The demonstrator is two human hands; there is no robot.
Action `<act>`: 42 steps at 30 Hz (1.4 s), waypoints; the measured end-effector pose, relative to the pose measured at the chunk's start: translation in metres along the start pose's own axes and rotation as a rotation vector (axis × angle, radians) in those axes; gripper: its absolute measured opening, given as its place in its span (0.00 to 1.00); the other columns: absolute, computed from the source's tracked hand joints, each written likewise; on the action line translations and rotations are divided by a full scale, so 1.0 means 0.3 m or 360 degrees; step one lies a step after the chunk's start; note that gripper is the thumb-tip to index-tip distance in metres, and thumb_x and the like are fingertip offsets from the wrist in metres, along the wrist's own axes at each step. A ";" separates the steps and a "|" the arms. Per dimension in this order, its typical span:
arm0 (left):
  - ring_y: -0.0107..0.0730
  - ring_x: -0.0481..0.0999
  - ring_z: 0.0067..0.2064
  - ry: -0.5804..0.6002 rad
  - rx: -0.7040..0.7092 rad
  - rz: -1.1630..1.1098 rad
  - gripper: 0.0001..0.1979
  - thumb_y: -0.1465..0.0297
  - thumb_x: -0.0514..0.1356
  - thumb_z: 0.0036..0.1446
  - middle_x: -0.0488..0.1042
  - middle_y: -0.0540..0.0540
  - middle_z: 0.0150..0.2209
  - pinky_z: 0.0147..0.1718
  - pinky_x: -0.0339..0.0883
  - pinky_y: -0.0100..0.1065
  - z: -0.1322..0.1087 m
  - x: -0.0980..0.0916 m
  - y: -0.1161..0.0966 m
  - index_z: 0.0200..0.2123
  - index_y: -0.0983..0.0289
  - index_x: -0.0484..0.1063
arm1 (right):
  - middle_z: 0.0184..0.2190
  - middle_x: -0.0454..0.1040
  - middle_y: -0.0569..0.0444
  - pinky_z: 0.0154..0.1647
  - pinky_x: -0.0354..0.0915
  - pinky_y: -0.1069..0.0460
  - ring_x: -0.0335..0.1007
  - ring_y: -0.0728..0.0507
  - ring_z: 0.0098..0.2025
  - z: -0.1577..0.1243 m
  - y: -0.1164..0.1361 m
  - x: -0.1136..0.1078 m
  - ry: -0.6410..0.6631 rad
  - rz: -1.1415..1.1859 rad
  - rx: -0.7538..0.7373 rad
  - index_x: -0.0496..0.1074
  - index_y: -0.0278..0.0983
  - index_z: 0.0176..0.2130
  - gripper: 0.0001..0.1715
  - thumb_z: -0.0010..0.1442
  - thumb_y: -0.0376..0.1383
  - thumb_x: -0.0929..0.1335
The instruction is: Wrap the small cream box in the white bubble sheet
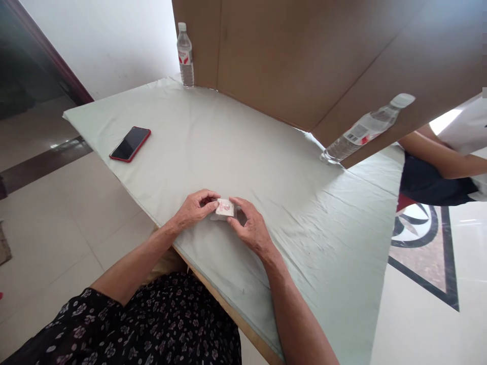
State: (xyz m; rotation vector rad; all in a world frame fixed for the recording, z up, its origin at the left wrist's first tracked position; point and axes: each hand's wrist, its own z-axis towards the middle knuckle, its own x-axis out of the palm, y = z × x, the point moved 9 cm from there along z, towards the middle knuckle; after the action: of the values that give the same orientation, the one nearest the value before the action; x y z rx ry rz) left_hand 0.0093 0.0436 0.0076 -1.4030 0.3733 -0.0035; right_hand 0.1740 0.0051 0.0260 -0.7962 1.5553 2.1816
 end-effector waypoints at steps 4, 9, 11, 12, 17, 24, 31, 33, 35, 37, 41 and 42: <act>0.32 0.78 0.39 0.0006 0.0027 0.0014 0.12 0.68 0.62 0.58 0.80 0.57 0.39 0.41 0.72 0.32 -0.002 0.000 -0.007 0.43 0.66 0.78 | 0.56 0.75 0.48 0.55 0.71 0.41 0.73 0.37 0.55 -0.002 0.010 0.000 -0.0037 -0.0011 -0.0040 0.70 0.44 0.58 0.27 0.59 0.38 0.70; 0.33 0.78 0.40 0.0008 0.0029 0.0030 0.12 0.69 0.62 0.58 0.80 0.57 0.40 0.41 0.73 0.33 -0.006 0.000 -0.014 0.43 0.66 0.78 | 0.56 0.75 0.47 0.58 0.69 0.40 0.71 0.37 0.58 0.005 0.024 -0.007 -0.0114 0.0031 -0.0103 0.72 0.44 0.55 0.22 0.62 0.42 0.71; 0.33 0.78 0.40 0.0000 0.0032 0.0029 0.12 0.69 0.61 0.58 0.80 0.57 0.40 0.41 0.72 0.32 -0.006 -0.002 -0.015 0.43 0.66 0.78 | 0.55 0.76 0.47 0.59 0.68 0.40 0.72 0.38 0.58 0.012 0.030 -0.011 -0.0148 0.0040 -0.0126 0.74 0.44 0.53 0.20 0.62 0.42 0.71; 0.32 0.78 0.40 -0.0001 0.0035 0.0029 0.12 0.68 0.61 0.58 0.80 0.57 0.40 0.41 0.72 0.32 -0.006 -0.002 -0.015 0.43 0.66 0.78 | 0.54 0.76 0.47 0.60 0.68 0.40 0.72 0.38 0.58 0.017 0.033 -0.012 -0.0160 0.0037 -0.0139 0.74 0.44 0.52 0.18 0.62 0.42 0.71; 0.31 0.77 0.38 0.0014 0.0062 0.0044 0.12 0.68 0.62 0.58 0.80 0.57 0.39 0.39 0.72 0.32 -0.006 0.001 -0.020 0.44 0.67 0.77 | 0.52 0.79 0.48 0.59 0.69 0.39 0.75 0.38 0.55 0.042 0.056 -0.008 -0.0171 -0.0038 -0.0184 0.77 0.44 0.46 0.11 0.63 0.41 0.70; 0.32 0.77 0.38 0.0020 0.0069 0.0060 0.13 0.66 0.62 0.57 0.80 0.57 0.40 0.40 0.72 0.33 -0.005 0.001 -0.027 0.43 0.66 0.78 | 0.46 0.81 0.49 0.53 0.70 0.40 0.77 0.39 0.49 0.064 0.069 -0.020 -0.0317 -0.0217 -0.0247 0.77 0.43 0.38 0.08 0.66 0.38 0.66; 0.32 0.77 0.38 0.0016 0.0076 0.0060 0.12 0.66 0.62 0.57 0.80 0.57 0.39 0.38 0.72 0.32 -0.006 0.001 -0.022 0.42 0.65 0.78 | 0.49 0.79 0.49 0.55 0.70 0.40 0.76 0.38 0.52 0.066 0.069 -0.049 -0.0175 -0.0172 -0.0228 0.76 0.43 0.40 0.08 0.65 0.40 0.67; 0.31 0.77 0.38 0.0014 0.0097 0.0055 0.12 0.67 0.62 0.57 0.79 0.57 0.39 0.39 0.72 0.32 -0.007 0.001 -0.027 0.43 0.66 0.78 | 0.52 0.78 0.48 0.57 0.69 0.39 0.75 0.38 0.54 0.059 0.077 -0.050 -0.0109 -0.0179 -0.0269 0.77 0.43 0.44 0.09 0.64 0.41 0.69; 0.31 0.76 0.38 0.0018 0.0111 0.0058 0.12 0.67 0.62 0.58 0.79 0.57 0.39 0.39 0.72 0.32 -0.008 0.002 -0.031 0.43 0.66 0.78 | 0.53 0.78 0.48 0.57 0.69 0.39 0.74 0.37 0.55 0.054 0.082 -0.044 -0.0064 -0.0210 -0.0311 0.77 0.44 0.46 0.11 0.64 0.41 0.70; 0.31 0.76 0.38 0.0021 0.0108 0.0069 0.12 0.67 0.61 0.58 0.79 0.57 0.39 0.39 0.72 0.32 -0.008 0.003 -0.031 0.43 0.66 0.78 | 0.52 0.79 0.49 0.55 0.69 0.39 0.75 0.37 0.54 0.055 0.084 -0.039 -0.0085 -0.0275 -0.0343 0.78 0.45 0.44 0.09 0.65 0.40 0.69; 0.31 0.76 0.38 0.0026 0.0078 0.0094 0.13 0.66 0.61 0.58 0.79 0.56 0.39 0.40 0.72 0.33 -0.006 0.003 -0.026 0.44 0.65 0.77 | 0.49 0.80 0.49 0.50 0.69 0.39 0.76 0.37 0.49 0.069 0.098 -0.022 -0.0207 -0.0472 -0.0420 0.78 0.43 0.38 0.10 0.67 0.38 0.66; 0.32 0.77 0.39 0.0030 0.0079 0.0101 0.13 0.66 0.61 0.58 0.79 0.56 0.39 0.40 0.72 0.33 -0.006 0.003 -0.025 0.44 0.65 0.77 | 0.48 0.81 0.49 0.49 0.69 0.40 0.76 0.38 0.49 0.073 0.102 -0.016 -0.0223 -0.0503 -0.0433 0.77 0.43 0.37 0.11 0.67 0.37 0.65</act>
State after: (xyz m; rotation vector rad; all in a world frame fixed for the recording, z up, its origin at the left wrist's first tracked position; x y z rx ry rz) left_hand 0.0114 0.0401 0.0144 -1.3426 0.4307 0.0259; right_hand 0.1550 0.0154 0.0571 -0.8799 1.0013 2.1802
